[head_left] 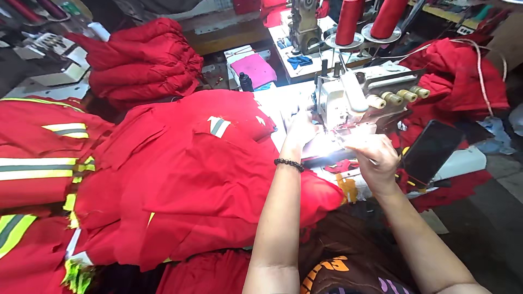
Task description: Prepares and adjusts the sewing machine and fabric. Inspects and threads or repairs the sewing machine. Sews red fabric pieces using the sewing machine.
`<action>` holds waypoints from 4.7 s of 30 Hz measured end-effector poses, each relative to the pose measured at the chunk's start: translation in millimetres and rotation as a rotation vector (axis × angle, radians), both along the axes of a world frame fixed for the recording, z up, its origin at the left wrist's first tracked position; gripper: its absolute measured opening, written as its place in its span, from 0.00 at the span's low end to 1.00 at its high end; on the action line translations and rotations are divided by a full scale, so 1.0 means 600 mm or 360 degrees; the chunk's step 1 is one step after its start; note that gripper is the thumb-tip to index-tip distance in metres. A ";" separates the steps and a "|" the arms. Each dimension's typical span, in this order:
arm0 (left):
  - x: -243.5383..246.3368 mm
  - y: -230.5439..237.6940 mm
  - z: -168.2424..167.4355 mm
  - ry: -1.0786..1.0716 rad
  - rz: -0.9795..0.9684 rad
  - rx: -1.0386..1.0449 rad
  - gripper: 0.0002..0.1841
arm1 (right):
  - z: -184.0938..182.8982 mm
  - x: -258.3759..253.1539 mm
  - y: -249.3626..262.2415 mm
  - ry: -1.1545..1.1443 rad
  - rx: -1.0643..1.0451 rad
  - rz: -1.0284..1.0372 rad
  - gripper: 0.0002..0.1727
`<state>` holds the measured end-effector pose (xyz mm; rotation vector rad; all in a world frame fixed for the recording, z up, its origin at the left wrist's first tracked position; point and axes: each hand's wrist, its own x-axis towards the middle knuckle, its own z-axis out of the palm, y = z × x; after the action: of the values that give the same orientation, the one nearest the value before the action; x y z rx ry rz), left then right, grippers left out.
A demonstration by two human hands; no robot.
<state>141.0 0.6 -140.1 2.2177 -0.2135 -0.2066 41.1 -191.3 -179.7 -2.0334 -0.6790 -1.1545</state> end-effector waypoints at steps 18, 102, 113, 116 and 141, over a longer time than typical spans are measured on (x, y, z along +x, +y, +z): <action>-0.005 0.000 0.010 -0.0024 -0.0018 0.0038 0.16 | 0.014 0.000 -0.007 0.0063 0.0308 0.0050 0.06; 0.113 -0.019 0.053 -0.0405 0.0752 -0.0682 0.11 | -0.019 -0.035 0.011 0.0553 -0.0321 -0.0039 0.15; 0.077 -0.006 0.063 -0.0249 0.0658 -0.0812 0.18 | -0.011 -0.043 0.075 0.0522 -0.0312 0.0410 0.15; -0.067 0.005 0.058 -0.0086 0.0494 -0.0843 0.15 | -0.033 -0.058 0.026 0.0483 -0.0087 0.0452 0.14; -0.145 -0.056 0.001 -0.0394 0.0508 0.0067 0.10 | -0.168 -0.059 -0.027 0.0307 -0.0528 -0.0222 0.11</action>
<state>53.9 -33.2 -139.4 2.2800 0.0136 0.2405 5.4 -207.6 -280.4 -2.4685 -0.6757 -0.9526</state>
